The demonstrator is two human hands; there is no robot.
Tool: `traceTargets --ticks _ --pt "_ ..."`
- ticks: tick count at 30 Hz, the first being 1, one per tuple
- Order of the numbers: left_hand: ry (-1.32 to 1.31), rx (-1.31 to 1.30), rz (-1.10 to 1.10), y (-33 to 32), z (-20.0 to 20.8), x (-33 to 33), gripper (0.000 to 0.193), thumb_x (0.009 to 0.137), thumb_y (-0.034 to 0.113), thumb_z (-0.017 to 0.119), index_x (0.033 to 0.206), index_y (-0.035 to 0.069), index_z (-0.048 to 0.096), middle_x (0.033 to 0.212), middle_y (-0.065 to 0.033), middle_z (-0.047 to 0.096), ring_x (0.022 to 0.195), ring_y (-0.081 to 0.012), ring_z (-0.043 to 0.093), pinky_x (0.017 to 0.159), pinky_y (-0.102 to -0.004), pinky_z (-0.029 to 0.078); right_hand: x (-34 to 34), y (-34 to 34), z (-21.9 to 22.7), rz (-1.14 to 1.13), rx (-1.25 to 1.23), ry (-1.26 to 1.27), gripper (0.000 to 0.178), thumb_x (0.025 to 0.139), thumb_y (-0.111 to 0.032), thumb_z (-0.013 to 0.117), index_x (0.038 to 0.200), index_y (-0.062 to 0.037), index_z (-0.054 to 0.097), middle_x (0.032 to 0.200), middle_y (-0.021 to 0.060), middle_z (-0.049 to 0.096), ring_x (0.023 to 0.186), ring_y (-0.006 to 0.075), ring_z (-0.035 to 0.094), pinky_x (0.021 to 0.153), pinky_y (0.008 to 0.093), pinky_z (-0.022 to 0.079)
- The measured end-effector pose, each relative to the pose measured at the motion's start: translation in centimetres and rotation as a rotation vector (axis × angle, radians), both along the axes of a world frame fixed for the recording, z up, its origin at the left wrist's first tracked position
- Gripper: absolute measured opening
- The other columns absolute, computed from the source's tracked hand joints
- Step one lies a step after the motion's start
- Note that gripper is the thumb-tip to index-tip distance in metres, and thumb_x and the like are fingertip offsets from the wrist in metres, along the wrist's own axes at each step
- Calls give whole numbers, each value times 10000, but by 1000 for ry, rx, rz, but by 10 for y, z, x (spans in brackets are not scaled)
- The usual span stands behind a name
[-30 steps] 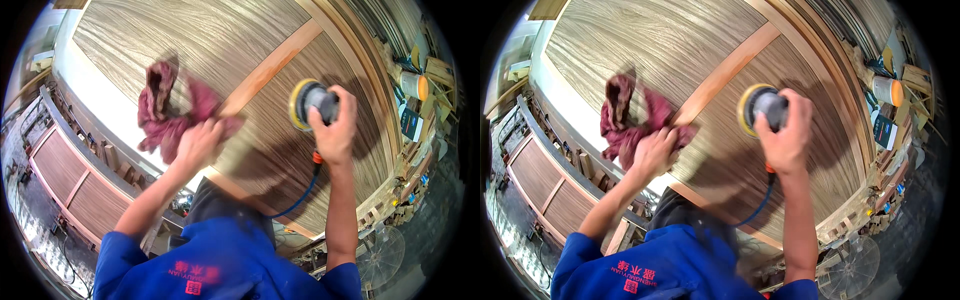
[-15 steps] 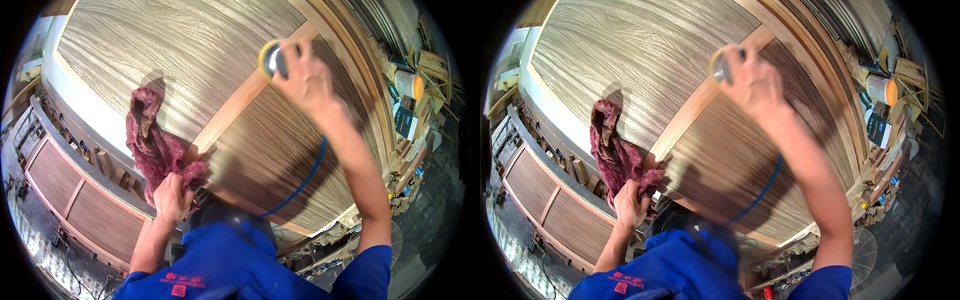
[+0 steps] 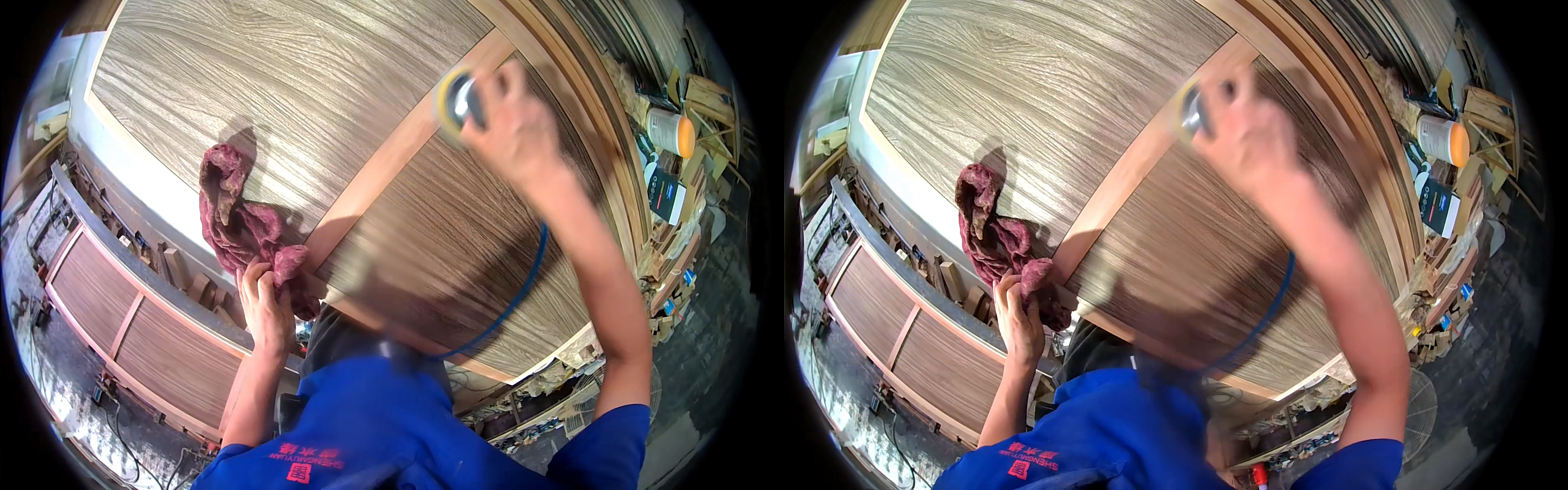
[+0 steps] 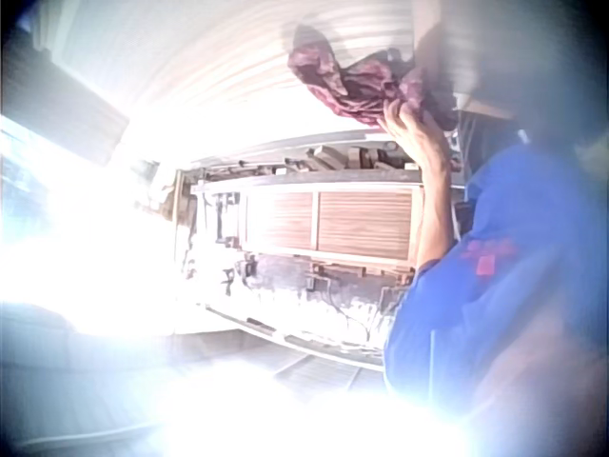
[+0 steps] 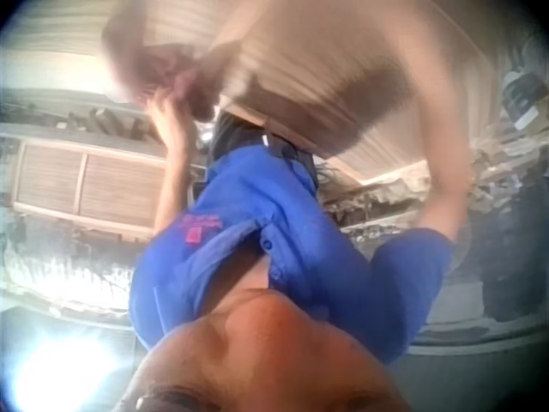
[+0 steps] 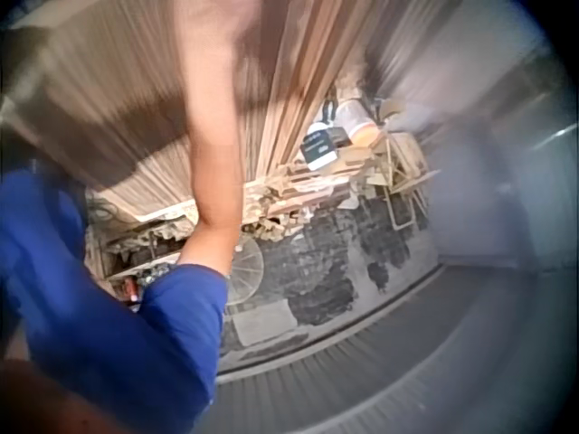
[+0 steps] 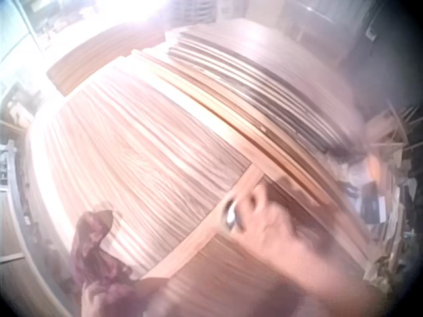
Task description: The person assembles a large wooden panel by attaching thin wooden strips to its surface. They use a pneumatic nail gun to secure the strips, a hammer to tap them into place, and a glue bottle to apply adhesive. The person also uses a power sander and a cloth to smooth and clean the surface, and a scraper to remove excess glue.
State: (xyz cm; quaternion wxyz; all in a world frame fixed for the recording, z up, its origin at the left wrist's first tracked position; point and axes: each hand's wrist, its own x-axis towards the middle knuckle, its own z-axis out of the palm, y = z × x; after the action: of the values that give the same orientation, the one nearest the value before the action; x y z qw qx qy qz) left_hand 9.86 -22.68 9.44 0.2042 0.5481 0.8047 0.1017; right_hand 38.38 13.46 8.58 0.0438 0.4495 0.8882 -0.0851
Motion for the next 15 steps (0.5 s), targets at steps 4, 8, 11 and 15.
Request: traceTargets --ticks 4,8,11,15 --pt "-35 16 98 3 -2 -3 340 892 -64 687 1191 39 563 1175 -199 640 1093 -423 651 957 -512 532 19 51 -3 -112 111 58 546 931 -358 771 1328 -80 520 1301 254 541 884 376 765 695 444 666" --pt "-127 34 239 9 2 -7 197 1024 23 602 1214 52 556 922 -215 664 820 -432 673 714 -498 514 -29 -28 -6 -93 -139 85 604 886 -313 800 1357 -96 491 1296 232 524 888 425 742 780 498 665" --pt "-67 -4 320 6 1 -14 148 1090 113 547 1220 43 545 869 -220 684 763 -426 686 688 -500 514 -64 -103 -10 127 -102 172 630 853 -331 802 1345 -62 514 1271 247 554 1105 411 688 706 430 663" --pt "-117 -26 358 1 6 -20 193 1143 208 495 1202 26 521 861 -201 652 718 -332 639 695 -419 508 -66 -94 -9 77 -154 166 652 842 -328 814 1356 -69 507 1250 252 565 1132 413 670 710 421 667"
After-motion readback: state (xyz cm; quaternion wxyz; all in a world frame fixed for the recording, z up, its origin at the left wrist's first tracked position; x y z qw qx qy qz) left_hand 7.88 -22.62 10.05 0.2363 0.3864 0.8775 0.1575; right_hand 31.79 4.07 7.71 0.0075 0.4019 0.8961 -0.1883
